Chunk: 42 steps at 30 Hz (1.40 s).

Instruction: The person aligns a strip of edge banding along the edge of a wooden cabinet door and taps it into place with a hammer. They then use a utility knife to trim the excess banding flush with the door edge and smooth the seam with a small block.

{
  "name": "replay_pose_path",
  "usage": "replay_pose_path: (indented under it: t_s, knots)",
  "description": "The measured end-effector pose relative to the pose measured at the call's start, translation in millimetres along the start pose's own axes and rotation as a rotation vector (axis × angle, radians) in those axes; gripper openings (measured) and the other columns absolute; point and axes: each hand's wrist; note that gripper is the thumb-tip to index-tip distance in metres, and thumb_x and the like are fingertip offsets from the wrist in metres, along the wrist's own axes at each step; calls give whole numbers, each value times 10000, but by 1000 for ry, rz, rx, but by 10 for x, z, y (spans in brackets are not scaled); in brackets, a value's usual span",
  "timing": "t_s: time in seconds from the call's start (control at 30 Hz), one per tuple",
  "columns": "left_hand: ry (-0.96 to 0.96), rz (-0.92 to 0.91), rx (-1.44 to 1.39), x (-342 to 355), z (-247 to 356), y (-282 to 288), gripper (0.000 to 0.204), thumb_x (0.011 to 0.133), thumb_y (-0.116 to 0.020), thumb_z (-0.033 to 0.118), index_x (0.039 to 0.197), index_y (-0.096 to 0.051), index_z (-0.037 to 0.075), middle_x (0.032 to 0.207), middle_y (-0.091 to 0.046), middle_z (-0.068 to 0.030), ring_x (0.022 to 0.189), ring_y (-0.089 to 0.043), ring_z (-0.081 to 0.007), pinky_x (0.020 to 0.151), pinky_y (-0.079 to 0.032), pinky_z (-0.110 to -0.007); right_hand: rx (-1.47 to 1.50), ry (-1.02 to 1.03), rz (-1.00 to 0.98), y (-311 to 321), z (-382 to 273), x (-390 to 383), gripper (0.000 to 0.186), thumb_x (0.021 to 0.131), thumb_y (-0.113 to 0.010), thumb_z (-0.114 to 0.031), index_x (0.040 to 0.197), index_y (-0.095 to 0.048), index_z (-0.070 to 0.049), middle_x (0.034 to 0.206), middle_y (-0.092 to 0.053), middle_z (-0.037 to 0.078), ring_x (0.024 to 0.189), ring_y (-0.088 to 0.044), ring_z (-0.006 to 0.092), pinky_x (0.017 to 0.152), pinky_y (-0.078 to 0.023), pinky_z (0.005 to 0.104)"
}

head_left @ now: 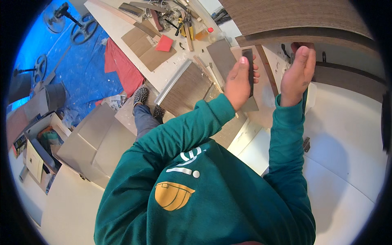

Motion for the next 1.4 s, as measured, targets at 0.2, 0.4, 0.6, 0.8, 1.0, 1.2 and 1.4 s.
replay_pose_path:
  t_s: [0.2, 0.4, 0.6, 0.8, 1.0, 1.2, 1.4]
  knots:
    - [4, 74, -5, 119, -115, -177, 519, 1097, -367, 477, 1233, -578, 23, 1003, -590, -45, 864, -566, -131, 770, -518, -297, 8, -48, -55, -86, -16, 68, 400, 1089, -481, -374, 1156, -595, 4, 1065, -609, 55, 1007, -545, 139, 949, -439, 310]
    - [-9, 89, 42, 90, -44, -283, 533, 1102, -340, 463, 1198, -578, -4, 1051, -616, -96, 912, -584, -186, 851, -514, -331, -85, -36, -149, -116, 119, 8, 393, 1062, -552, -385, 1123, -616, -1, 956, -591, 12, 900, -521, 103, 841, -439, 274]
    - [-212, 82, 81, 157, -192, -276, 565, 1108, -327, 443, 1258, -558, -50, 1206, -622, -202, 1136, -557, -302, 1061, -392, -363, -166, 14, -171, -94, 177, -38, 357, 1059, -565, -330, 1144, -631, 11, 994, -609, 26, 926, -534, 102, 839, -446, 262]
    - [-276, 133, 248, 86, -115, -326, 563, 1107, -318, 460, 1263, -565, -21, 1175, -625, -146, 1055, -598, -264, 989, -451, -350, -38, -15, 5, 22, 77, -154, 373, 1068, -538, -264, 1290, -617, 25, 1192, -640, 82, 1017, -570, 123, 914, -454, 266]
    - [-56, 158, -50, 34, -93, -288, 503, 1081, -405, 485, 1246, -572, 40, 1018, -605, -68, 827, -612, -182, 755, -537, -339, -114, -82, 204, 257, 130, -434, 366, 1065, -531, -232, 1317, -617, 19, 1298, -633, 130, 1181, -574, 191, 1024, -435, 307]
    - [-92, 269, 109, -117, 29, -79, 345, 991, -670, 325, 1204, -588, 67, 949, -558, -23, 779, -581, -154, 686, -503, -328, -255, 62, 396, 504, 344, -614, 259, 1003, -624, -215, 1167, -685, -24, 1226, -660, 134, 1245, -531, 329, 1122, -365, 459]
    - [-268, 207, 297, -17, 243, -19, 325, 1015, -630, 261, 1263, -580, 57, 1090, -584, -37, 843, -579, -149, 742, -509, -322, -355, 125, 421, 540, 440, -611, 196, 951, -664, -200, 1077, -713, -58, 1139, -681, 104, 1190, -543, 325, 1127, -342, 487]
Point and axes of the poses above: each hand's wrist, its own x-axis towards the middle knuckle, its own y-axis out of the back of the hand, z = x × y
